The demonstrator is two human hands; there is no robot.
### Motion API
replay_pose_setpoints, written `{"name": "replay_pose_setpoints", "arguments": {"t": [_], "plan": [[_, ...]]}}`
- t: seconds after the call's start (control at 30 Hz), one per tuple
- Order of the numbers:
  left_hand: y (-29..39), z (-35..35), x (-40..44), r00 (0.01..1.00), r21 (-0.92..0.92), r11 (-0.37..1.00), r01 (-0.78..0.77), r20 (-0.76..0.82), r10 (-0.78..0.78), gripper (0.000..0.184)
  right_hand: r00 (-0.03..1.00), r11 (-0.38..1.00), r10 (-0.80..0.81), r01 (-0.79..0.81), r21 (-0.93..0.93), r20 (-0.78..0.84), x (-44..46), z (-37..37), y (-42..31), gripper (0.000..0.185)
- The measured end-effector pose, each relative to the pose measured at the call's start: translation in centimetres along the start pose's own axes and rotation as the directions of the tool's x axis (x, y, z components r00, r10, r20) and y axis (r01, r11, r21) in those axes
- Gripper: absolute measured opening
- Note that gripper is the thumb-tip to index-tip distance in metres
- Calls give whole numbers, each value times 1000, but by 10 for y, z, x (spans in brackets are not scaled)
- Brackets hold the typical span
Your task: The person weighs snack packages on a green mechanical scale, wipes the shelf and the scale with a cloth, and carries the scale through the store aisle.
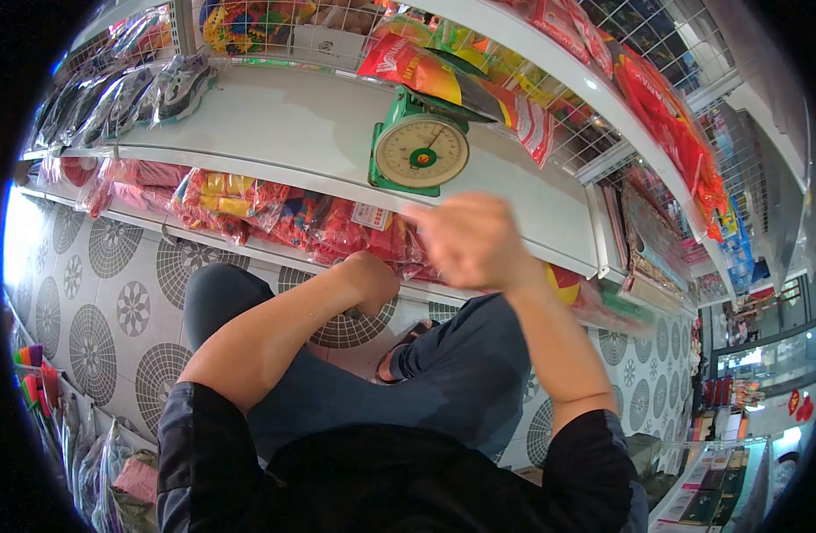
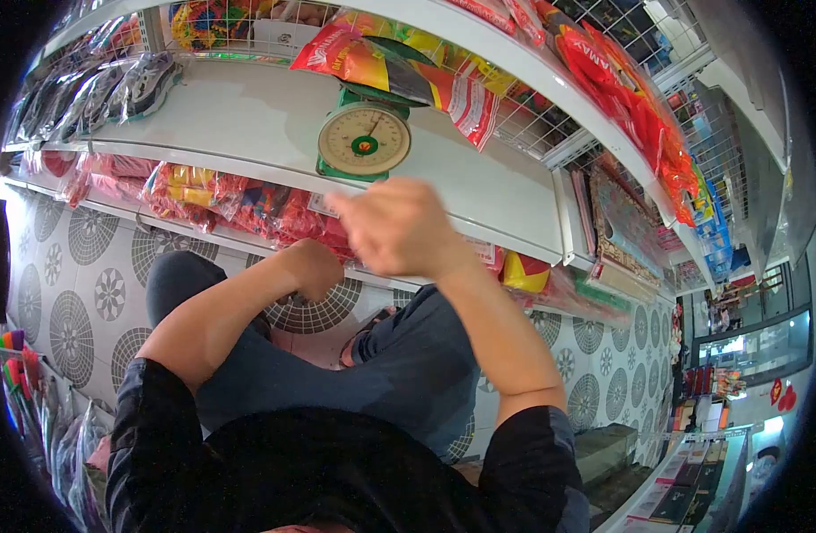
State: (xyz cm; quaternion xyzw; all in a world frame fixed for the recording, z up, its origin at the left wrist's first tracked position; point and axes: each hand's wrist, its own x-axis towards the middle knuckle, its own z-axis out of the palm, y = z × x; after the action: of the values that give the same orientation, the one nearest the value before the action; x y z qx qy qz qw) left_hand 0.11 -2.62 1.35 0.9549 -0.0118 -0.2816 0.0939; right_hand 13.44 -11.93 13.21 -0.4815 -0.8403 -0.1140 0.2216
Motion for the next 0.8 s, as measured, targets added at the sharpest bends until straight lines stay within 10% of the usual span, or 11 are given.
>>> {"name": "replay_pose_setpoints", "arguments": {"t": [0.27, 0.33, 0.67, 0.8], "plan": [[-4, 10, 7, 998, -48, 997, 65, -2, -66, 26, 898, 929, 312, -357, 98, 309, -58, 122, 3, 32], [-7, 10, 9, 996, -30, 997, 75, 56, -73, 27, 419, 910, 279, -403, -99, 864, -62, 123, 1, 34], [-5, 5, 25, 997, -66, 995, 76, 12, -76, 36, 522, 878, 198, -471, 88, 829, -80, 135, -6, 31], [-2, 2, 27, 993, -58, 992, 112, 56, -109, 41, 375, 887, 184, -462, 11, 908, -71, 129, -7, 30]]}}
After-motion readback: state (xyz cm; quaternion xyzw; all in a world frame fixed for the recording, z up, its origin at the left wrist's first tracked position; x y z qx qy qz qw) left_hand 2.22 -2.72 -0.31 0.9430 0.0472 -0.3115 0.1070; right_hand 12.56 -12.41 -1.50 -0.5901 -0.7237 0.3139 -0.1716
